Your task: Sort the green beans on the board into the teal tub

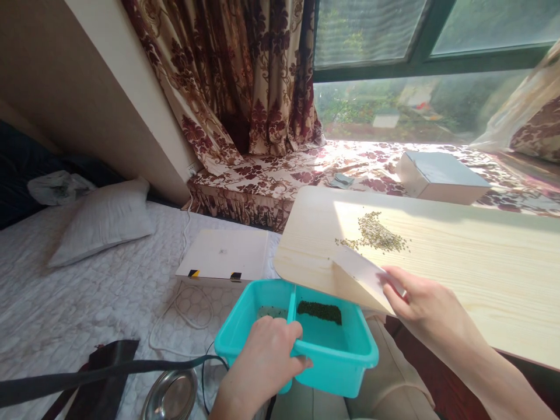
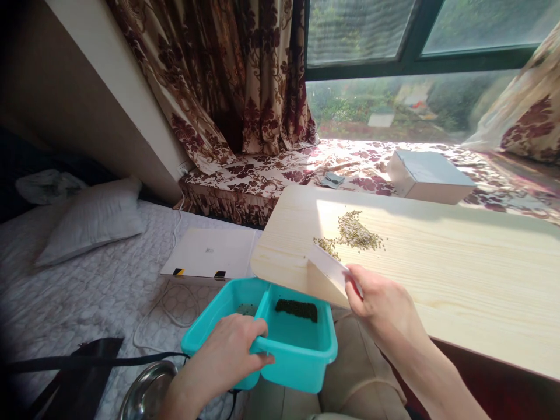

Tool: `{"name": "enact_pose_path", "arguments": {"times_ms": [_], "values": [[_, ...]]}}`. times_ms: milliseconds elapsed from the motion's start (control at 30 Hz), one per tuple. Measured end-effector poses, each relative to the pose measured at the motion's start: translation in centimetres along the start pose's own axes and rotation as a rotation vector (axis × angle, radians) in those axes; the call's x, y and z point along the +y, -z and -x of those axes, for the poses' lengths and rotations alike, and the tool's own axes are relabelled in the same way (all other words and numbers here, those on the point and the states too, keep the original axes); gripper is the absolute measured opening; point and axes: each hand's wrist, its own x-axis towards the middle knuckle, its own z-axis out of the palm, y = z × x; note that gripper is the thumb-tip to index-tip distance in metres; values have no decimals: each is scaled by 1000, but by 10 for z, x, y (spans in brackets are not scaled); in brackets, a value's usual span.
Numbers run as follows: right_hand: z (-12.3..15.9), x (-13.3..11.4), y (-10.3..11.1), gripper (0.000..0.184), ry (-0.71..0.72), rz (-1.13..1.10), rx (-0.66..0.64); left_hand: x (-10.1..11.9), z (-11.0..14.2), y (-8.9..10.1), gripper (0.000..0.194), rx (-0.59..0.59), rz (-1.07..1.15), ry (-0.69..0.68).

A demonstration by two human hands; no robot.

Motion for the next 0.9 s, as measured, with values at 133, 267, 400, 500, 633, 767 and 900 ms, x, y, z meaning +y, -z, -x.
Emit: {"name": "enact_pose_path", "arguments": {"times_ms": [133, 267, 400, 500, 633, 767, 900], "values": [[-11, -4, -9, 27, 12, 38, 24, -3, -1, -3, 25, 13, 17, -10], [-6, -16, -12, 27, 96, -16, 33, -3, 0, -3, 25, 11, 12, 1], [8, -31, -4, 32, 175, -133, 1, -3, 2, -1, 24, -2, 9, 4], [14, -37, 5, 32, 193, -219, -21, -1, 2, -1, 24, -5, -1, -3], [16, -21, 15, 27, 151, -204, -16, 2, 2, -3, 25, -5, -7, -16], [18, 12, 23, 19, 30, -90, 34, 10, 1, -5, 28, -14, -8, -48], [27, 29, 25, 17, -10, -91, -23, 18, 0, -5, 29, -32, 10, -82]]}}
